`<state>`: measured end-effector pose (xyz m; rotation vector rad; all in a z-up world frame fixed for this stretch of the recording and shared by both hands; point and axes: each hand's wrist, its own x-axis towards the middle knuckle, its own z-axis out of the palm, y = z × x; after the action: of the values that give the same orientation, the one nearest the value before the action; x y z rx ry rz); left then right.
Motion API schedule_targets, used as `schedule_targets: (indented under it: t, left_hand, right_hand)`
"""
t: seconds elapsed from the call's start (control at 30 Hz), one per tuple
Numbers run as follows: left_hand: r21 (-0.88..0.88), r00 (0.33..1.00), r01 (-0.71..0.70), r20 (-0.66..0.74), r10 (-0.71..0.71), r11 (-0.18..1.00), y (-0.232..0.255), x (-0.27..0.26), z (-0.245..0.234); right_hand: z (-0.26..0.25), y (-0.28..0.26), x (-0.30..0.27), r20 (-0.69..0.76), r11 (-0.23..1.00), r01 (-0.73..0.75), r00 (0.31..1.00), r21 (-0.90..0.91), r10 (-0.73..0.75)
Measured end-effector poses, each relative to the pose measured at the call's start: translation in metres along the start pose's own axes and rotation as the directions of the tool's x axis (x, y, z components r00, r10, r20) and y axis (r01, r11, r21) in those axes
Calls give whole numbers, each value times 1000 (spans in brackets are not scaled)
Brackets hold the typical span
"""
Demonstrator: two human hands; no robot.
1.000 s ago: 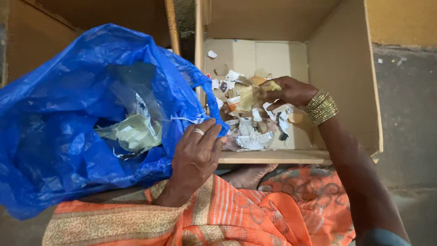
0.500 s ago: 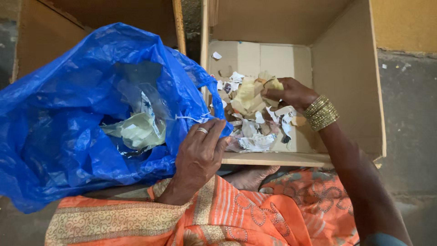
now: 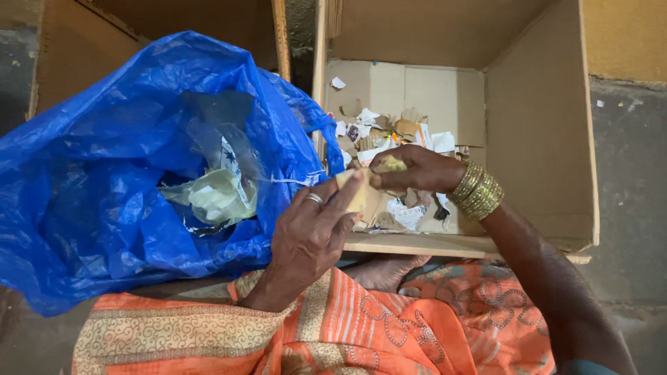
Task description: The person sits on the floor and transfers small pieces of paper and plastic waste from a blue plastic bag into a cardboard box. The person handles items one at a time, occasionally tearing or unfolding them before placing them in the box.
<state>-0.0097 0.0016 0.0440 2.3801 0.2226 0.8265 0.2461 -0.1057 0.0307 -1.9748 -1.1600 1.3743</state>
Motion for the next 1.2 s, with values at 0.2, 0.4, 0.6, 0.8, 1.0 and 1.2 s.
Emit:
schedule_targets:
  t: [0.2, 0.4, 0.6, 0.8, 1.0, 1.2]
  left_hand:
    - [81, 997, -70, -6, 71, 994, -8, -5, 7]
    - [100, 994, -90, -50, 96, 991, -13, -6, 14]
    - [101, 994, -88, -57, 94, 991, -12, -6, 15]
    - [112, 994, -95, -38, 100, 989, -16, -11, 18]
    - [112, 989, -83, -112, 96, 990, -17, -9, 28]
    - [52, 990, -102, -93, 106, 993, -17, -11, 20]
  right_hand:
    - [-6, 15, 7, -34, 999, 3, 999, -45, -4]
    - [-33, 37, 9, -289, 986, 61, 957, 154, -14]
    - [-33, 3, 8, -443, 763, 389, 884, 516, -150]
    - [9, -83, 0, -408, 762, 563, 808, 320, -425]
    - [33, -139, -3, -219, 705, 646, 763, 292, -608]
    - [49, -151, 23, -278, 684, 660, 751, 310, -598]
